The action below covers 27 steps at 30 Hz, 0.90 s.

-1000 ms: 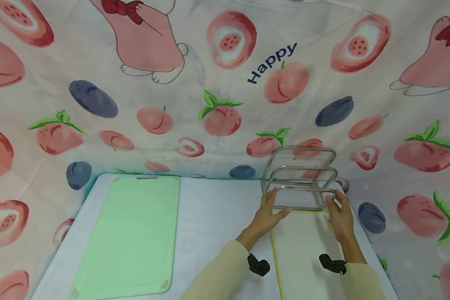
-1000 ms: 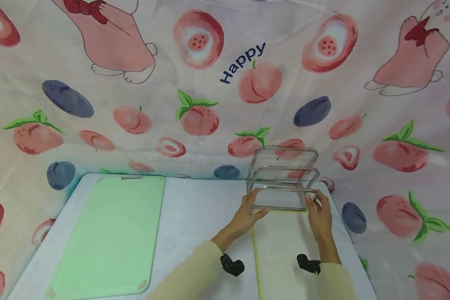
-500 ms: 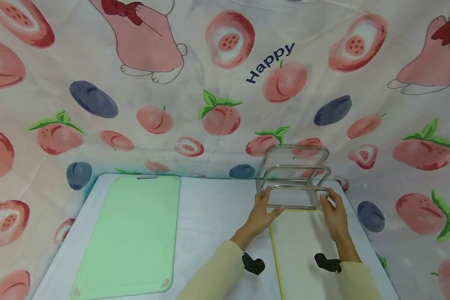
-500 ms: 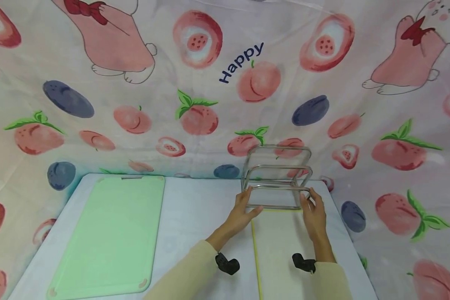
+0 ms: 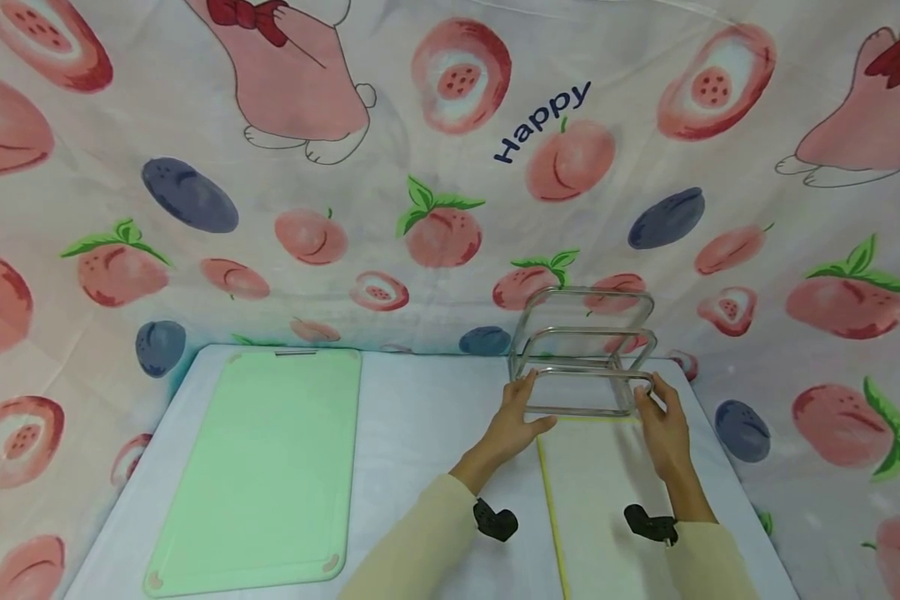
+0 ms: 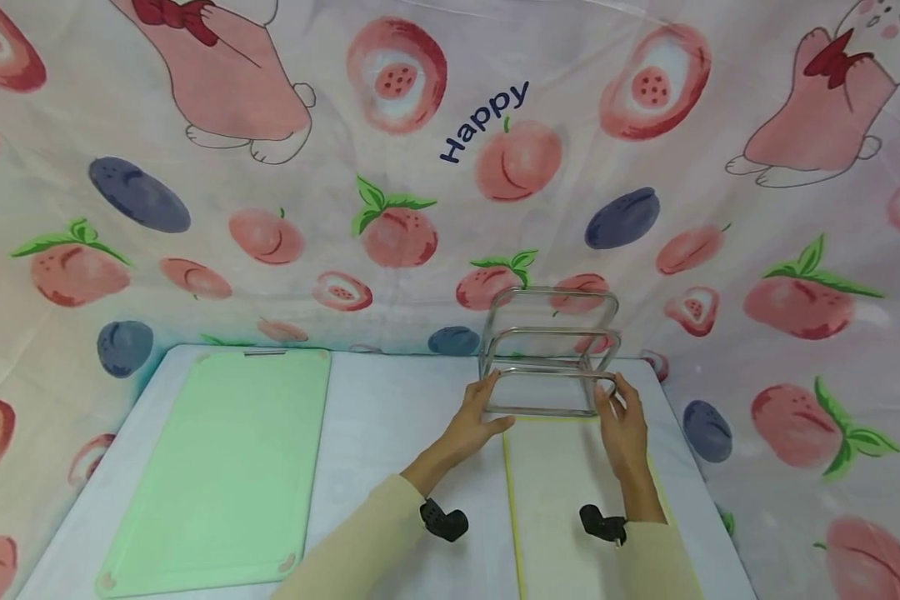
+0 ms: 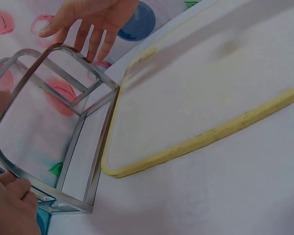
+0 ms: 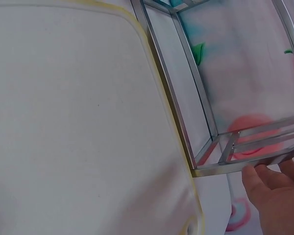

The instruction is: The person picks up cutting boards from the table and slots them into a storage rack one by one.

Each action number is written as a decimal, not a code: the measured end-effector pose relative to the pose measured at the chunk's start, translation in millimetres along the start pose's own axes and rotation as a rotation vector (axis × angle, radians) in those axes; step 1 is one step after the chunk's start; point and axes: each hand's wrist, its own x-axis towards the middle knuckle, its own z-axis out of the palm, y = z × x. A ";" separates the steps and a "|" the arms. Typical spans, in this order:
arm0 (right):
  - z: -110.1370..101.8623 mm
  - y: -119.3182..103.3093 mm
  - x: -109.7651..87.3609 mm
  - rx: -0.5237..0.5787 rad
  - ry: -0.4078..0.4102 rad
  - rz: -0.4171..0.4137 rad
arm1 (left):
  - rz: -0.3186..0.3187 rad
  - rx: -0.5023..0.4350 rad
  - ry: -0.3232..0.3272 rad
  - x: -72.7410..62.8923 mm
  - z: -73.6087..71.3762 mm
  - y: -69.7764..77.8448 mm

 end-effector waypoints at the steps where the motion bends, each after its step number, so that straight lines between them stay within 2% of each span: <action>1: 0.6 -0.2 -0.3 0.003 -0.001 -0.001 | 0.002 0.010 -0.002 -0.3 -0.9 -0.5; 11: 4.0 -2.9 -1.8 -0.044 -0.002 -0.017 | -0.003 0.126 -0.005 -2.6 -8.9 -1.0; 27: 8.0 -4.1 -6.9 -0.027 -0.058 -0.065 | 0.023 0.119 0.024 -7.5 -17.2 -4.2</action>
